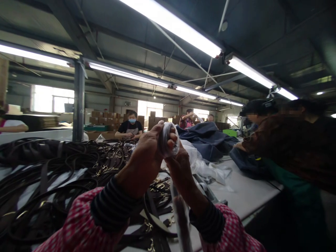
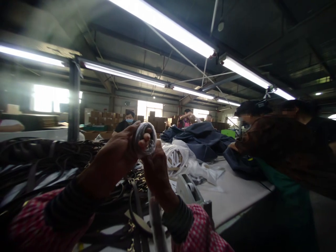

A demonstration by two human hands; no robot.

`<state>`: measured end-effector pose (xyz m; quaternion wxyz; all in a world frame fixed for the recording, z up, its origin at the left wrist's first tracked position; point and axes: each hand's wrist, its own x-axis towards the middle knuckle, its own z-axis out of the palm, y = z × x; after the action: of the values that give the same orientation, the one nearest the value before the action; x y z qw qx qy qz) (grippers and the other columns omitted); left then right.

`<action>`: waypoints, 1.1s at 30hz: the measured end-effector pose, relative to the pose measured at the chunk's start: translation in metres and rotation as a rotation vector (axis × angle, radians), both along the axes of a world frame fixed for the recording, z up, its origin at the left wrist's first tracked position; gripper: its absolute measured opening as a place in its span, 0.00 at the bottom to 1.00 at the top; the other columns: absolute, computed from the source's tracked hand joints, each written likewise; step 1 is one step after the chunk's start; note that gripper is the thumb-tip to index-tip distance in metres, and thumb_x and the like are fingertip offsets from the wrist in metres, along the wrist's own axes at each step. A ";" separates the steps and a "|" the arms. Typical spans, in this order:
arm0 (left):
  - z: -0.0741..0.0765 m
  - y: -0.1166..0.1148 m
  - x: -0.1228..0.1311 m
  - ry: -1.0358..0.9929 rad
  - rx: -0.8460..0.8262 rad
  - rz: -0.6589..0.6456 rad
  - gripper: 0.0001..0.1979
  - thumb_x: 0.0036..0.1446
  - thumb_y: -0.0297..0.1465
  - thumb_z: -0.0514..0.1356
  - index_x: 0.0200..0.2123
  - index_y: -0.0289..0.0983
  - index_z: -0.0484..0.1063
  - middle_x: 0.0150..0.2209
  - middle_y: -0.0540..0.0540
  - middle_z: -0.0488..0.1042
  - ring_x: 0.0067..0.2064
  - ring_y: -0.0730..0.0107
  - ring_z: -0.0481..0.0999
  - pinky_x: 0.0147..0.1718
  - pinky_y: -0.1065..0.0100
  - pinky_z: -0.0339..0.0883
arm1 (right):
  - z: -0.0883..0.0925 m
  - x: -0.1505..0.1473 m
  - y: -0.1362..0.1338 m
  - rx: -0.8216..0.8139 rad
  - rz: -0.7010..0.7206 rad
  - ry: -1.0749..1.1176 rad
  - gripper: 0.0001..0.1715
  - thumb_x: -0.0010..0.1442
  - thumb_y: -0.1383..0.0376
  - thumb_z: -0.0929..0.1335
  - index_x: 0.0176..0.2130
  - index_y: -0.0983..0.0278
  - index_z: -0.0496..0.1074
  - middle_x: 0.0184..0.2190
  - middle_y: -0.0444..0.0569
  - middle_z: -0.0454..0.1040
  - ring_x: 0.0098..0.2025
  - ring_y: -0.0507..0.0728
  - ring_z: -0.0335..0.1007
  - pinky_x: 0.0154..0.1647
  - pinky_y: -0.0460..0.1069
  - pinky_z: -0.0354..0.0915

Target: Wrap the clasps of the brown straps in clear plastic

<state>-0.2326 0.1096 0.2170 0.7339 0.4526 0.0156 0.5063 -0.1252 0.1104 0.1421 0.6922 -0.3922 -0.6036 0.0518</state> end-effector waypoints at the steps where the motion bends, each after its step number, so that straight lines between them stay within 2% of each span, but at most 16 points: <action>1: 0.002 0.000 -0.002 -0.018 -0.006 0.011 0.18 0.73 0.26 0.50 0.30 0.32 0.72 0.24 0.48 0.71 0.19 0.80 0.70 0.17 0.81 0.66 | 0.000 0.001 0.005 0.005 -0.019 -0.017 0.21 0.67 0.50 0.67 0.46 0.65 0.72 0.30 0.44 0.71 0.28 0.50 0.58 0.28 0.45 0.57; 3: 0.006 0.002 -0.009 -0.046 -0.013 0.033 0.15 0.72 0.27 0.52 0.31 0.33 0.72 0.24 0.49 0.72 0.20 0.80 0.71 0.17 0.83 0.65 | -0.006 0.008 0.010 -0.060 0.045 -0.035 0.23 0.68 0.48 0.66 0.37 0.66 0.72 0.20 0.39 0.64 0.22 0.48 0.52 0.24 0.45 0.52; 5: 0.008 0.007 -0.015 -0.082 -0.011 0.082 0.13 0.71 0.27 0.54 0.32 0.34 0.72 0.25 0.49 0.73 0.21 0.79 0.72 0.17 0.83 0.65 | -0.019 0.018 0.009 -0.231 0.200 -0.061 0.28 0.68 0.44 0.65 0.34 0.66 0.72 0.16 0.37 0.61 0.18 0.47 0.51 0.20 0.44 0.49; 7: 0.005 0.015 -0.020 -0.141 0.016 0.154 0.11 0.70 0.26 0.54 0.34 0.34 0.72 0.27 0.48 0.74 0.23 0.79 0.73 0.18 0.82 0.66 | -0.036 0.027 0.000 -0.460 0.357 -0.071 0.32 0.67 0.41 0.65 0.35 0.68 0.73 0.17 0.40 0.66 0.17 0.47 0.57 0.19 0.43 0.51; 9: -0.001 0.024 -0.020 -0.157 0.070 0.197 0.11 0.70 0.26 0.54 0.34 0.32 0.73 0.28 0.46 0.76 0.24 0.77 0.75 0.20 0.80 0.68 | -0.057 0.033 -0.014 -0.622 0.486 -0.019 0.33 0.66 0.41 0.66 0.36 0.69 0.75 0.22 0.45 0.72 0.19 0.48 0.63 0.20 0.43 0.56; 11: -0.012 0.031 -0.016 -0.106 0.160 0.231 0.12 0.69 0.30 0.56 0.35 0.31 0.74 0.29 0.43 0.78 0.26 0.75 0.76 0.24 0.77 0.70 | -0.075 0.035 -0.026 -0.667 0.586 0.127 0.29 0.66 0.44 0.68 0.41 0.68 0.75 0.25 0.45 0.73 0.20 0.47 0.64 0.20 0.42 0.58; 13: -0.026 0.035 -0.009 -0.032 0.276 0.285 0.12 0.67 0.34 0.60 0.37 0.31 0.76 0.32 0.42 0.80 0.28 0.73 0.78 0.28 0.75 0.72 | -0.090 0.035 -0.035 -0.671 0.666 0.333 0.26 0.64 0.47 0.72 0.47 0.66 0.73 0.26 0.42 0.71 0.18 0.45 0.59 0.18 0.41 0.56; 16: -0.047 0.039 0.001 0.069 0.445 0.347 0.11 0.65 0.38 0.63 0.41 0.34 0.76 0.38 0.43 0.82 0.34 0.68 0.81 0.35 0.70 0.75 | -0.104 0.031 -0.041 -0.687 0.716 0.553 0.31 0.57 0.46 0.77 0.47 0.63 0.69 0.24 0.38 0.69 0.16 0.43 0.50 0.15 0.40 0.53; 18: -0.062 0.042 0.008 0.170 0.617 0.439 0.11 0.68 0.37 0.60 0.44 0.35 0.74 0.41 0.42 0.81 0.38 0.65 0.82 0.40 0.67 0.75 | -0.110 0.029 -0.044 -0.701 0.748 0.558 0.31 0.57 0.42 0.75 0.42 0.64 0.68 0.20 0.37 0.67 0.14 0.43 0.49 0.13 0.40 0.53; 20: -0.081 0.047 0.013 0.271 0.881 0.623 0.10 0.71 0.36 0.57 0.47 0.36 0.71 0.40 0.42 0.81 0.39 0.63 0.82 0.41 0.64 0.74 | -0.114 0.027 -0.051 -0.741 0.787 0.547 0.29 0.62 0.41 0.71 0.39 0.64 0.67 0.19 0.38 0.67 0.12 0.44 0.49 0.12 0.41 0.53; 23: -0.113 0.059 0.016 0.369 1.336 0.822 0.06 0.71 0.30 0.55 0.46 0.36 0.70 0.35 0.43 0.78 0.37 0.61 0.78 0.38 0.63 0.69 | -0.114 0.030 -0.065 -0.847 0.824 0.521 0.27 0.66 0.43 0.68 0.38 0.64 0.68 0.22 0.42 0.73 0.10 0.43 0.49 0.10 0.39 0.48; 25: -0.133 0.065 0.011 0.418 1.591 0.874 0.05 0.71 0.28 0.54 0.47 0.36 0.68 0.35 0.44 0.77 0.36 0.62 0.76 0.36 0.63 0.66 | -0.113 0.038 -0.075 -0.897 0.855 0.469 0.27 0.66 0.43 0.68 0.39 0.65 0.68 0.21 0.42 0.73 0.09 0.43 0.50 0.10 0.39 0.47; 27: -0.149 0.066 0.002 0.493 1.765 0.872 0.05 0.73 0.27 0.52 0.48 0.36 0.66 0.35 0.45 0.76 0.33 0.64 0.74 0.33 0.63 0.63 | -0.113 0.048 -0.083 -0.932 0.873 0.446 0.25 0.68 0.45 0.67 0.42 0.64 0.68 0.19 0.39 0.71 0.09 0.43 0.48 0.10 0.38 0.49; 29: -0.161 0.062 -0.011 0.580 1.818 0.756 0.04 0.73 0.27 0.50 0.46 0.37 0.64 0.33 0.48 0.74 0.30 0.66 0.70 0.30 0.64 0.60 | -0.116 0.059 -0.087 -0.966 0.895 0.415 0.22 0.70 0.47 0.66 0.46 0.64 0.68 0.18 0.38 0.71 0.09 0.44 0.48 0.10 0.39 0.53; 31: -0.171 0.058 -0.024 0.659 1.834 0.615 0.07 0.75 0.34 0.50 0.44 0.37 0.63 0.32 0.49 0.72 0.29 0.66 0.68 0.29 0.63 0.57 | -0.118 0.068 -0.088 -1.016 0.947 0.337 0.22 0.71 0.48 0.65 0.48 0.65 0.68 0.18 0.39 0.71 0.08 0.45 0.50 0.09 0.40 0.56; 33: -0.181 0.054 -0.035 0.709 1.836 0.542 0.15 0.74 0.44 0.51 0.44 0.37 0.64 0.32 0.48 0.72 0.29 0.65 0.68 0.29 0.62 0.55 | -0.117 0.076 -0.087 -1.093 0.993 0.245 0.23 0.69 0.49 0.67 0.48 0.66 0.69 0.20 0.41 0.73 0.09 0.46 0.53 0.09 0.40 0.57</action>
<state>-0.2680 0.1641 0.0361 -0.0823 0.9457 -0.0604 0.3087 -0.0491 0.0236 0.0252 0.3564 -0.3532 -0.5164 0.6940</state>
